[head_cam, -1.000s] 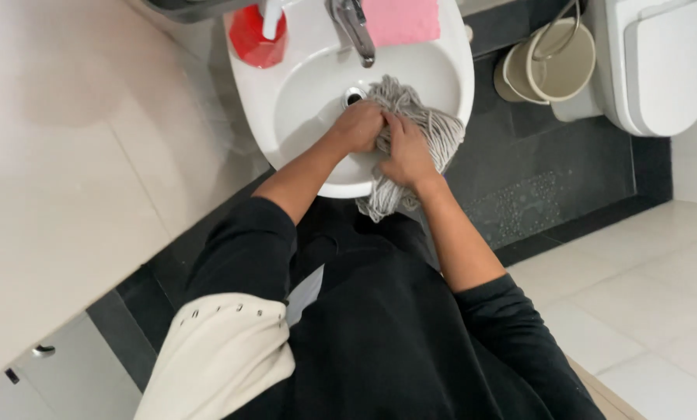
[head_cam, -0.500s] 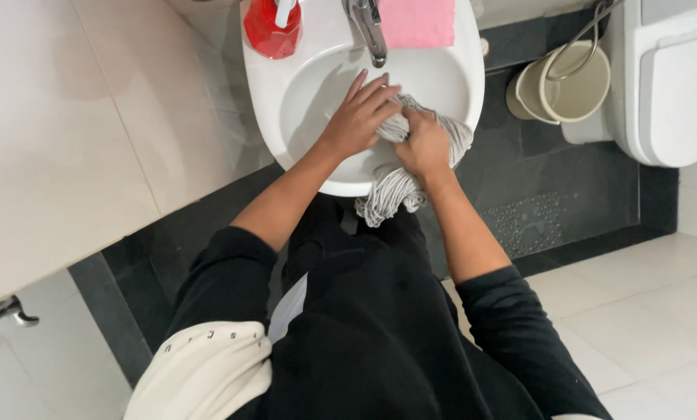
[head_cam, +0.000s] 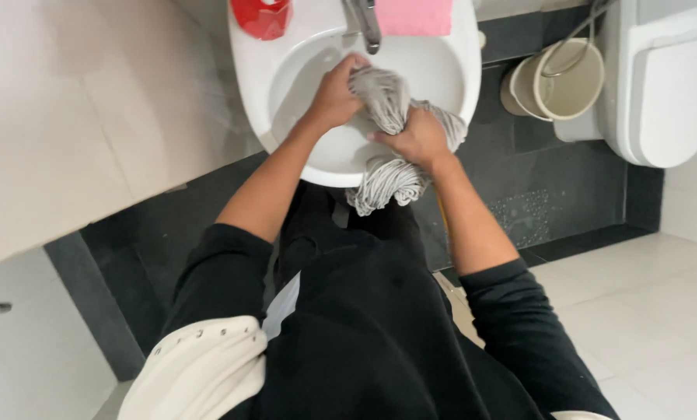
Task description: Mopping the floor of a bathroom and rinsing the mop head in a sink.
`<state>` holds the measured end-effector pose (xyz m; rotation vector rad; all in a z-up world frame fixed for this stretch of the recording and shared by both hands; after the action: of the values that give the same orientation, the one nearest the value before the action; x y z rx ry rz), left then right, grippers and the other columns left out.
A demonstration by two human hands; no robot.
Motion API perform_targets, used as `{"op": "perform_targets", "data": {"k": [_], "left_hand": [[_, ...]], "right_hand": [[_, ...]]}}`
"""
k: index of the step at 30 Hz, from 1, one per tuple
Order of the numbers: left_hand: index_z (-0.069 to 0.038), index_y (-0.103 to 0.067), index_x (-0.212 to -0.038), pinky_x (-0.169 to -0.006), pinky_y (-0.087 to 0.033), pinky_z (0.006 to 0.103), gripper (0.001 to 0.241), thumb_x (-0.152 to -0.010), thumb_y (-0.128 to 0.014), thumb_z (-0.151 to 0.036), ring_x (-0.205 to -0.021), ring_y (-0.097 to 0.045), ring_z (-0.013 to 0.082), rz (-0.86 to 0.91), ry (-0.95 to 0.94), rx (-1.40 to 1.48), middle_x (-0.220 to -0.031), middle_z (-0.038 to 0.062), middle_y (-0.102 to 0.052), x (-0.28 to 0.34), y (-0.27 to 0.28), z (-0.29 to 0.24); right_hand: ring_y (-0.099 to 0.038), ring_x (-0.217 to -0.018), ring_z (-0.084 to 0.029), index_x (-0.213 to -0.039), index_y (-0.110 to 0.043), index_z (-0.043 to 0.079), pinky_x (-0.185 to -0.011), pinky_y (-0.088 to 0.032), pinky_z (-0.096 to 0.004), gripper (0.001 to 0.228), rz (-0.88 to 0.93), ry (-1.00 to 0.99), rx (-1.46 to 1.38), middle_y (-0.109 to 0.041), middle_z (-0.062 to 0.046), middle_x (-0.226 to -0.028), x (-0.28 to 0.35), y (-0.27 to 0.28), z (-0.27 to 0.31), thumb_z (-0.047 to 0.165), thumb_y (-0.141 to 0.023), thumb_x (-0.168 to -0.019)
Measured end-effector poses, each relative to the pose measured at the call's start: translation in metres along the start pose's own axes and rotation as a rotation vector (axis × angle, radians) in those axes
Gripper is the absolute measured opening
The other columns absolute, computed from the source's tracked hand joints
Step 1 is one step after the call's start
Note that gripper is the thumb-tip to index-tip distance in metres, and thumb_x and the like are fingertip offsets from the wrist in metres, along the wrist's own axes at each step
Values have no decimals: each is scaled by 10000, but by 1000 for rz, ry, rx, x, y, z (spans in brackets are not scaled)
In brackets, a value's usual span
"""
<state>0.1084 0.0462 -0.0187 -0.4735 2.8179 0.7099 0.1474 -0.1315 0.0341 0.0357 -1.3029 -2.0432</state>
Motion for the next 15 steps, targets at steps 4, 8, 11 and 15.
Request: {"op": "perform_targets", "data": {"k": [4, 8, 11, 15], "left_hand": [[-202, -493, -1342, -984, -542, 437, 677, -718, -643, 11, -1121, -668, 273, 36, 524, 776, -1182, 117, -670, 24, -39, 35], [-64, -543, -1290, -948, -551, 436, 501, -805, -661, -88, -1102, -641, 288, -97, 827, 1681, -1152, 148, -684, 40, -75, 27], [-23, -579, -1295, -914, -563, 413, 441, -888, -689, -152, -1071, -651, 267, -106, 858, 1705, -1129, 138, -691, 34, -86, 10], [3, -631, -1286, -872, -571, 400, 405, -910, -775, -44, -1008, -669, 250, -203, 648, 1254, -1099, 145, -675, 13, -82, 32]], "right_hand": [[-721, -980, -360, -1120, -733, 24, -910, -540, -432, 528, 169, 35, -78, -747, -213, -1040, -3, -15, 3, 341, -889, -727], [-740, -999, -298, -1173, -730, 47, -918, -545, -395, 518, 103, 95, -324, -770, -146, -1070, -7, -5, 6, 294, -836, -730], [-735, -980, -305, -1143, -722, -3, -906, -550, -394, 583, 226, 55, -252, -759, -163, -1034, -9, -19, 2, 355, -866, -706], [-718, -962, -334, -1064, -703, -105, -891, -546, -407, 775, 437, -107, 31, -723, -232, -1001, -13, -35, 2, 491, -950, -635]]}}
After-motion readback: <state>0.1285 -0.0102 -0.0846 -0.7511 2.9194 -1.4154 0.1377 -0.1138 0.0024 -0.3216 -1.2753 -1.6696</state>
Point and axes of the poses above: each hand's wrist, its own x-axis away from the middle knuckle, its own y-axis out of the back of the hand, z = x × y, the point moved 8 cm from there along -x, towards the middle knuckle
